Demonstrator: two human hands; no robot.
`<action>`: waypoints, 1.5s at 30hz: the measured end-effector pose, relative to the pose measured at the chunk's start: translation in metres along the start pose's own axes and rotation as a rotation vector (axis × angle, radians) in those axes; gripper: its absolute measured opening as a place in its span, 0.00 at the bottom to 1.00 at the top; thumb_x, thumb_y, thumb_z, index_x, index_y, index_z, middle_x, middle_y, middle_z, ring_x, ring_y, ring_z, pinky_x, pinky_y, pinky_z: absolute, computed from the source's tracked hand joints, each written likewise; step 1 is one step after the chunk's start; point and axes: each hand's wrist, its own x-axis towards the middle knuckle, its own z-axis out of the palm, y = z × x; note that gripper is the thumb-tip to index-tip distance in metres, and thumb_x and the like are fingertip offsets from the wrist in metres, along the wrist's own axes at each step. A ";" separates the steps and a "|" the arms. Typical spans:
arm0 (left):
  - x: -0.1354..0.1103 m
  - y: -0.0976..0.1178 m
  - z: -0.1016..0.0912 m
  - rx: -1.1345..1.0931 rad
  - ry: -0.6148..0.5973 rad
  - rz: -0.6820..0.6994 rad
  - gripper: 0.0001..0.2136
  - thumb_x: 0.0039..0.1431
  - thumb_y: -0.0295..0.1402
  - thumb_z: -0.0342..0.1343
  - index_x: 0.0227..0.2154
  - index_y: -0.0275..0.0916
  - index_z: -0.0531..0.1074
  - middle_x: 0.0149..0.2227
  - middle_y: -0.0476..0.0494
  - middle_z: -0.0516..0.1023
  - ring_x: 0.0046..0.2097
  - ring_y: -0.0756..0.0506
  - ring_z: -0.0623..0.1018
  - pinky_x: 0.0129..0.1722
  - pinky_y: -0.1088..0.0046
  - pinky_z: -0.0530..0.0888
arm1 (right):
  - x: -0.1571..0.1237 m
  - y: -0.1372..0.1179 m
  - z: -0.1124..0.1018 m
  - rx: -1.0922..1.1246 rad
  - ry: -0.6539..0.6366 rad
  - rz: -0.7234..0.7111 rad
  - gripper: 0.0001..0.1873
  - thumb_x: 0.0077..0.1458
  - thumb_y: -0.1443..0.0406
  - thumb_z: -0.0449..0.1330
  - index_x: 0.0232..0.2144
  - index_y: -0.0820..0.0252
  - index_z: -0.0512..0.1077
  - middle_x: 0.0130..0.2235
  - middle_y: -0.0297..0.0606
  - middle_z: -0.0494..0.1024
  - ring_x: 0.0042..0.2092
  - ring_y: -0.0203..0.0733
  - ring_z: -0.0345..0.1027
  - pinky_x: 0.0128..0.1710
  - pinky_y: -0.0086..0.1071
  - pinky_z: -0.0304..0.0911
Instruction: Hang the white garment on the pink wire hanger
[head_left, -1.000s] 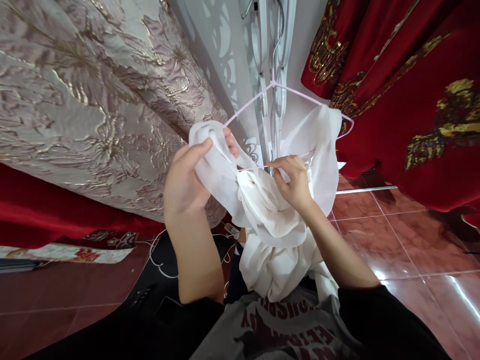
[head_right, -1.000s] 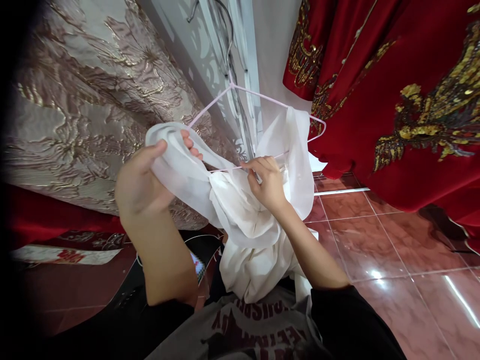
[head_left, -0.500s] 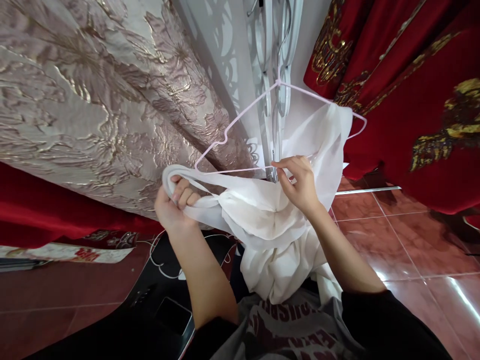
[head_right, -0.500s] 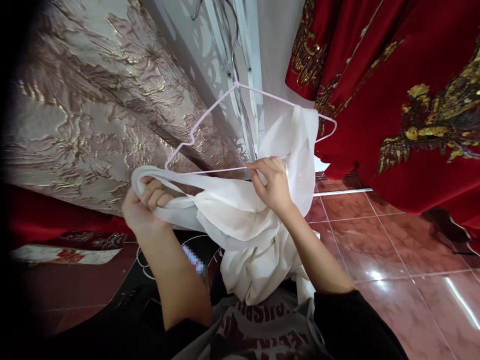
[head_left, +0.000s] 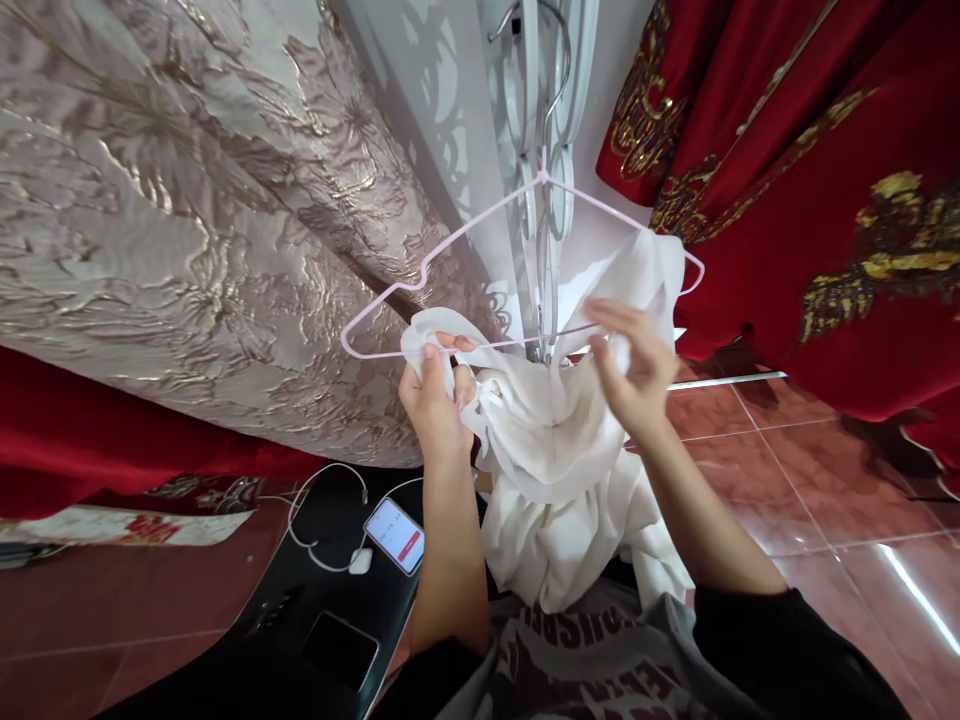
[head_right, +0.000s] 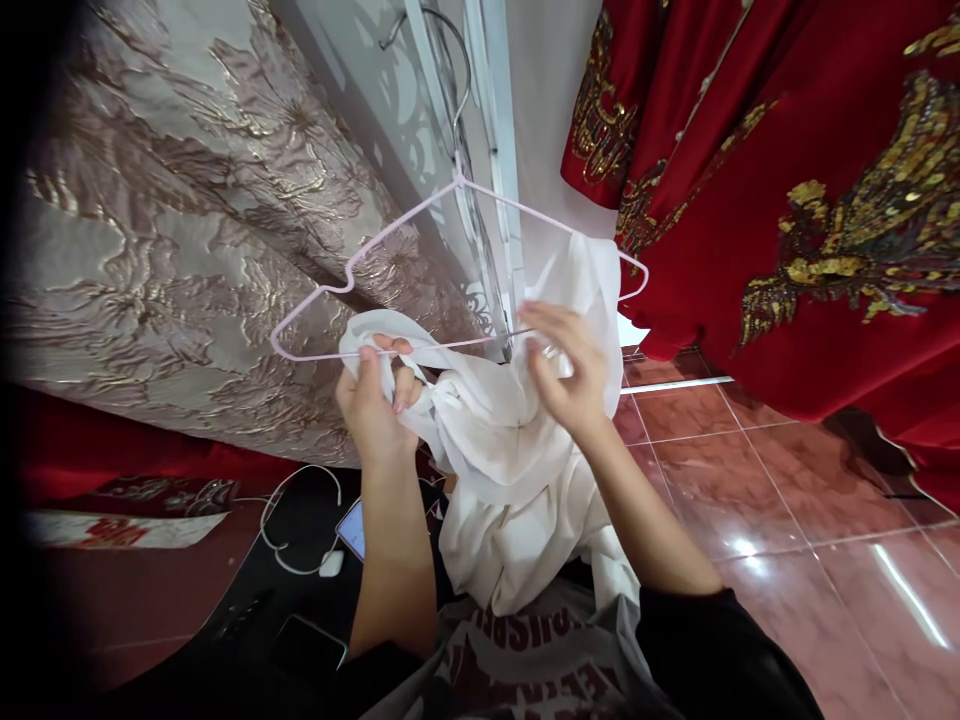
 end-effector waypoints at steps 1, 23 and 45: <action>0.000 -0.002 -0.001 0.015 0.004 0.022 0.12 0.61 0.42 0.65 0.32 0.38 0.75 0.32 0.47 0.79 0.16 0.60 0.54 0.15 0.78 0.50 | 0.003 0.005 -0.010 -0.061 0.173 0.047 0.12 0.66 0.62 0.56 0.50 0.53 0.75 0.51 0.41 0.78 0.56 0.46 0.72 0.57 0.48 0.66; 0.005 -0.010 -0.006 0.036 -0.032 0.002 0.15 0.58 0.45 0.67 0.32 0.38 0.73 0.31 0.48 0.77 0.16 0.60 0.55 0.15 0.79 0.49 | 0.066 0.072 -0.119 0.548 0.150 0.748 0.16 0.61 0.61 0.58 0.21 0.53 0.62 0.23 0.25 0.38 0.21 0.30 0.36 0.24 0.36 0.45; 0.007 -0.002 -0.058 -0.218 0.053 -0.226 0.09 0.64 0.35 0.59 0.34 0.35 0.79 0.39 0.41 0.86 0.13 0.61 0.51 0.10 0.83 0.52 | 0.002 0.022 0.002 -0.067 0.061 0.547 0.25 0.59 0.53 0.60 0.20 0.57 0.53 0.20 0.29 0.55 0.25 0.29 0.48 0.25 0.29 0.46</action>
